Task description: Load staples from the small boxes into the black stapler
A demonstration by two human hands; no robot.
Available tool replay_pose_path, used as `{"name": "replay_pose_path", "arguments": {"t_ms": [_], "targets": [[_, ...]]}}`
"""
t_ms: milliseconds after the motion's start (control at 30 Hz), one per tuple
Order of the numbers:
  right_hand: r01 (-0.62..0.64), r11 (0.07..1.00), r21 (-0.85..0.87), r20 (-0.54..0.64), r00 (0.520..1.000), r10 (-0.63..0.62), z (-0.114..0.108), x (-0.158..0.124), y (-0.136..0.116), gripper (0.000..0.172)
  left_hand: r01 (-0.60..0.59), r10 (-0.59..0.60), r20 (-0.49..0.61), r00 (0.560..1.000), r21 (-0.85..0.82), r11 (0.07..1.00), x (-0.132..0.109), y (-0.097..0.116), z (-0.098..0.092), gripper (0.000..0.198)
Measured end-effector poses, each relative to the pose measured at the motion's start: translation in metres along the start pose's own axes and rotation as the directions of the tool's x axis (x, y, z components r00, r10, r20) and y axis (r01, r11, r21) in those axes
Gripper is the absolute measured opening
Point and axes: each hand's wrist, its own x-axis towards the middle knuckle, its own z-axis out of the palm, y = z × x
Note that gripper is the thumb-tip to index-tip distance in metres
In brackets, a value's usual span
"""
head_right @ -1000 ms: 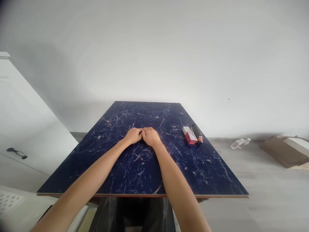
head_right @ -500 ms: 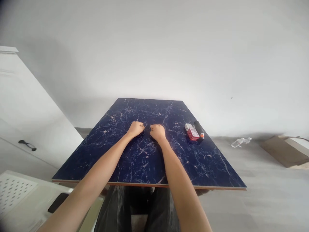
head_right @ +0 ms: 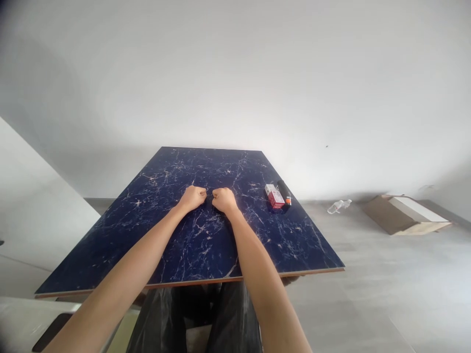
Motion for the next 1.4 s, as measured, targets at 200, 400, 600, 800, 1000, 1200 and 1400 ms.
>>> {"name": "replay_pose_path", "arguments": {"t_ms": [200, 400, 600, 800, 1000, 1200, 1400], "targets": [[0.034, 0.998, 0.051, -0.032, 0.999, -0.033, 0.002, -0.001, 0.002, 0.025, -0.154, 0.153, -0.073, 0.986, -0.012, 0.988, -0.004, 0.012, -0.001, 0.048], [0.006, 0.983, 0.183, -0.119, 0.993, 0.016, 0.006, -0.003, 0.009, 0.09, -0.129, 0.129, 0.0, 0.992, -0.018, 0.991, -0.002, 0.014, 0.007, 0.079], [-0.121, 0.964, 0.236, 0.099, 0.99, 0.1, 0.009, -0.001, 0.009, 0.082, -0.105, 0.121, 0.144, 0.982, -0.112, 0.988, 0.0, 0.011, 0.012, 0.074], [-0.135, 0.972, 0.191, 0.094, 0.988, 0.119, 0.009, 0.0, 0.006, 0.073, -0.082, 0.092, 0.161, 0.983, -0.071, 0.994, 0.0, 0.013, 0.013, 0.07], [-0.312, 0.949, 0.039, -0.2, 0.929, 0.313, -0.006, 0.0, 0.019, 0.087, -0.127, 0.131, 0.058, 0.99, -0.069, 0.99, -0.003, 0.014, 0.01, 0.069], [-0.601, 0.797, -0.057, -0.382, 0.751, 0.539, -0.052, -0.02, 0.067, 0.102, -0.141, 0.129, -0.121, 0.984, -0.094, 0.986, -0.022, 0.015, 0.001, 0.067], [-0.768, 0.62, 0.16, -0.277, 0.568, 0.775, -0.099, -0.059, 0.152, 0.08, -0.161, 0.14, -0.15, 0.979, -0.137, 0.977, -0.059, -0.029, -0.04, 0.059]]}}
